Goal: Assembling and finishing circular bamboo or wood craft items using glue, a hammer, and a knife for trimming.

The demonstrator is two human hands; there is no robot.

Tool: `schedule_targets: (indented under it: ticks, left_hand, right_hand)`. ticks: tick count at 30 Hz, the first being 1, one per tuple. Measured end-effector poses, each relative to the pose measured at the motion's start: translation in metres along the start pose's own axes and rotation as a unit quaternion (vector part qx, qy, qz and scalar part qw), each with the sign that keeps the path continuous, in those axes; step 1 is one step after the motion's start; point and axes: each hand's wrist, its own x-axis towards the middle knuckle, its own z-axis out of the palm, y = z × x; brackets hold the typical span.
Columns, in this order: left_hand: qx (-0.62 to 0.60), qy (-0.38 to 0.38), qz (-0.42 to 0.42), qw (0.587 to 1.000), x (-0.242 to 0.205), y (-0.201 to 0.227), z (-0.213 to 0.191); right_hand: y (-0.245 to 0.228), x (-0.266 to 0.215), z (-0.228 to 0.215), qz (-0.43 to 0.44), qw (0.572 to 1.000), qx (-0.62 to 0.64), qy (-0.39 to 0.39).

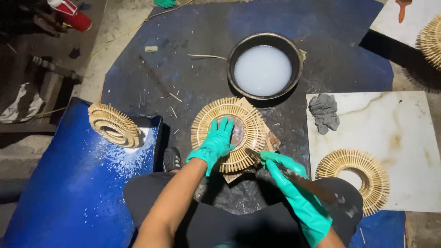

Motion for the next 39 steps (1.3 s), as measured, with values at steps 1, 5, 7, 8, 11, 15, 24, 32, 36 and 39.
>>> schedule_targets:
  ticks: [1, 5, 7, 8, 11, 15, 24, 32, 36, 39]
  left_hand:
    - [-0.007, -0.009, 0.023, 1.0, -0.001, -0.004, 0.001]
    - [0.058, 0.044, 0.083, 0.994, 0.01, -0.02, 0.04]
    - [-0.077, 0.144, 0.032, 0.986, 0.024, -0.029, 0.087]
    - [-0.078, 0.138, 0.032, 0.987, 0.012, -0.018, 0.067]
    - [-0.061, 0.065, -0.043, 0.995, -0.003, 0.002, 0.024]
    - [-0.018, 0.073, 0.033, 0.997, -0.001, -0.02, 0.046]
    - [-0.005, 0.088, 0.032, 0.996, -0.011, -0.001, 0.025]
    - [-0.051, 0.094, -0.026, 0.994, -0.014, 0.001, 0.031]
    - [-0.034, 0.066, -0.023, 0.997, -0.015, 0.006, 0.021]
    - [-0.055, 0.064, -0.008, 0.996, -0.017, 0.0, 0.018]
  right_hand:
    - [-0.009, -0.006, 0.002, -0.014, 0.999, 0.041, 0.009]
    - [-0.008, -0.001, 0.0, -0.025, 0.999, 0.034, 0.013]
    - [-0.005, -0.001, 0.0, -0.022, 1.0, 0.014, 0.009]
    - [-0.001, -0.007, -0.001, -0.016, 1.0, 0.016, 0.01]
    - [0.006, -0.012, -0.005, -0.003, 1.0, -0.007, 0.005]
    - [0.012, -0.013, -0.009, -0.012, 0.999, -0.039, -0.012]
    - [0.019, -0.009, -0.008, -0.018, 0.998, -0.058, 0.006]
    - [0.069, 0.003, -0.016, 0.103, 0.986, -0.115, 0.067]
    - [0.022, 0.003, -0.007, 0.183, 0.965, 0.111, 0.148]
    - [0.036, 0.006, -0.009, 0.266, 0.941, 0.122, 0.169]
